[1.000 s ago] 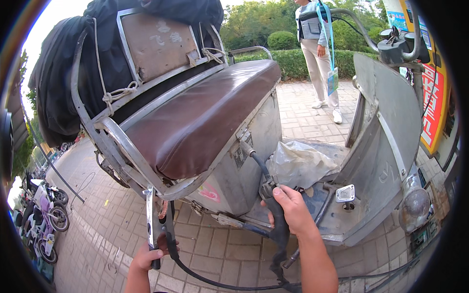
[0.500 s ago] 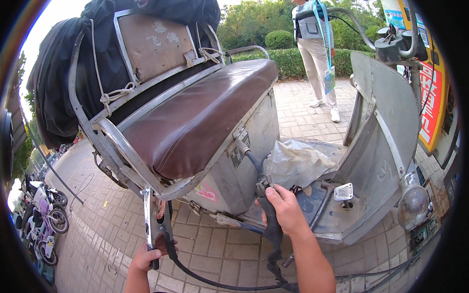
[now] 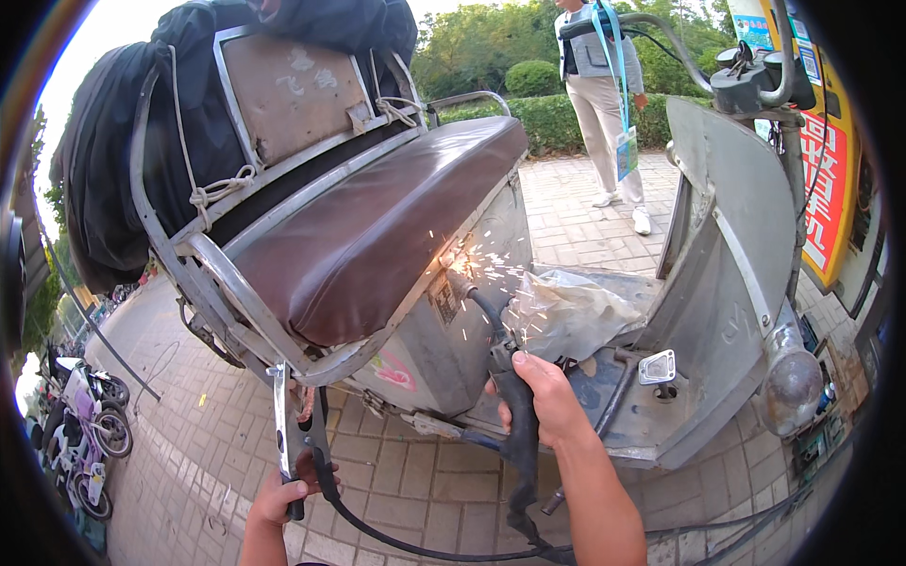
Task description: The person uses a hammer and a hose-like tool to work on the side panel of a three-wheeled vehicle. The person repeatedly strikes the panel and manipulates the hose tool near the vehicle's body.
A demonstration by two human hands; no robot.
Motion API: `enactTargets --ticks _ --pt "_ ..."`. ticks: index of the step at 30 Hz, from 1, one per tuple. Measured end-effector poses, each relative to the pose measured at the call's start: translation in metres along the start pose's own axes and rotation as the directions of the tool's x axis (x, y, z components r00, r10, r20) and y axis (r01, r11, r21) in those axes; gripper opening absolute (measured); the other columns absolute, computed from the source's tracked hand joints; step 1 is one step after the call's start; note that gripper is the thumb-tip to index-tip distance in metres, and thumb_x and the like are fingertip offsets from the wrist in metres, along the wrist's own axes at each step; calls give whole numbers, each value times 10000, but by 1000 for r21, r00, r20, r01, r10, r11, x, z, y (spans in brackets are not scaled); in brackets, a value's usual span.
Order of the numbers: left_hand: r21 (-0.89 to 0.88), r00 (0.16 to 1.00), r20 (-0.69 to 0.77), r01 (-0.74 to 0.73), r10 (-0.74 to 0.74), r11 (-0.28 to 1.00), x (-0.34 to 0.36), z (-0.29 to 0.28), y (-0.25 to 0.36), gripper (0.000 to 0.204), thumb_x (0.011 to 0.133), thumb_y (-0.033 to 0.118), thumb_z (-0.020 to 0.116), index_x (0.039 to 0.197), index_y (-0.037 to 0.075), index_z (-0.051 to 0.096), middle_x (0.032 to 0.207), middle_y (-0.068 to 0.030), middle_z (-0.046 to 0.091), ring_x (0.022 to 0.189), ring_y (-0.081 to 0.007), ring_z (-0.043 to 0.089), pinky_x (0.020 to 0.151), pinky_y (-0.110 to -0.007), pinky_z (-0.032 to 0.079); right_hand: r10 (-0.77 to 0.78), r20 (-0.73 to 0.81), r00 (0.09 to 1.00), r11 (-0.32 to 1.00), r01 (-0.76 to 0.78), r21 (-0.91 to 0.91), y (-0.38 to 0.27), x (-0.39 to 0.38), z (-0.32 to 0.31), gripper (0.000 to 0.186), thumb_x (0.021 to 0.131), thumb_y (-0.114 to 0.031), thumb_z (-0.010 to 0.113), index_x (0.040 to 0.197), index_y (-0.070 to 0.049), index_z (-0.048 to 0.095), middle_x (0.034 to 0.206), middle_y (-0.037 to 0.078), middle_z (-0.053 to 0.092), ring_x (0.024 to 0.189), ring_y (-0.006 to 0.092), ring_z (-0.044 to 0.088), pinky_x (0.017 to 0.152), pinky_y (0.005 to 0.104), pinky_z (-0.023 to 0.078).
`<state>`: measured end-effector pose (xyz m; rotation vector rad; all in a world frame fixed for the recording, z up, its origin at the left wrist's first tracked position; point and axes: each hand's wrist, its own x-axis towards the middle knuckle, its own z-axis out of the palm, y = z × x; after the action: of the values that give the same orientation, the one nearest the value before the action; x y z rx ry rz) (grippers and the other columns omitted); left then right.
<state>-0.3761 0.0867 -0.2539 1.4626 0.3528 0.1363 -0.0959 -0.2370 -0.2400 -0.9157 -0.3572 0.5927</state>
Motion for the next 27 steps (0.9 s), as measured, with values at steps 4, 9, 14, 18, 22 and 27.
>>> enactTargets --ticks 4,9,14,18,22,27 --pt "22 1000 -2 -1 1 1000 -2 1 2 970 690 352 814 1462 -32 368 1305 -264 574 1156 -388 626 1014 -511 493 6 28 1000 1000 -6 11 -2 -2 4 322 1038 -310 501 1061 7 557 937 155 682 539 177 600 454 329 507" --pt "37 1000 -5 -3 3 999 -2 1 1 984 689 378 818 1461 -34 367 1300 -258 578 1155 -384 628 1003 -501 503 -22 5 1000 998 23 -54 0 -6 8 316 1040 -314 500 1060 -2 552 942 156 681 537 173 595 453 324 501" --pt "30 1000 11 -10 9 1000 1 5 2 988 694 386 820 1462 -33 362 1317 -264 569 1152 -386 629 985 -501 515 -54 -34 998 990 50 -128 6 -3 4 323 1039 -317 509 1089 0 546 930 149 678 531 169 587 448 321 489" --pt "20 1000 -2 -16 16 1000 -3 3 3 985 695 390 823 1458 -31 363 1341 -273 554 1160 -393 625 982 -507 516 -4 14 1000 999 5 -52 0 -6 9 331 1041 -313 504 1113 8 544 927 149 678 527 167 584 449 317 488" --pt "49 1000 -6 -16 16 999 -6 1 6 987 719 393 828 1470 -34 350 1358 -268 545 1191 -400 607 1012 -516 495 37 13 999 999 -37 -39 -1 -9 3 331 1044 -310 501 1134 6 535 936 153 682 526 163 584 447 313 489" --pt "82 999 -40 -18 21 996 -9 -8 -1 1028 744 414 833 1494 -59 312 1387 -247 533 1249 -374 574 1067 -515 449 24 4 1000 997 -24 -78 0 -12 -2 330 1039 -311 509 1149 -2 535 926 144 682 523 155 585 445 313 491"
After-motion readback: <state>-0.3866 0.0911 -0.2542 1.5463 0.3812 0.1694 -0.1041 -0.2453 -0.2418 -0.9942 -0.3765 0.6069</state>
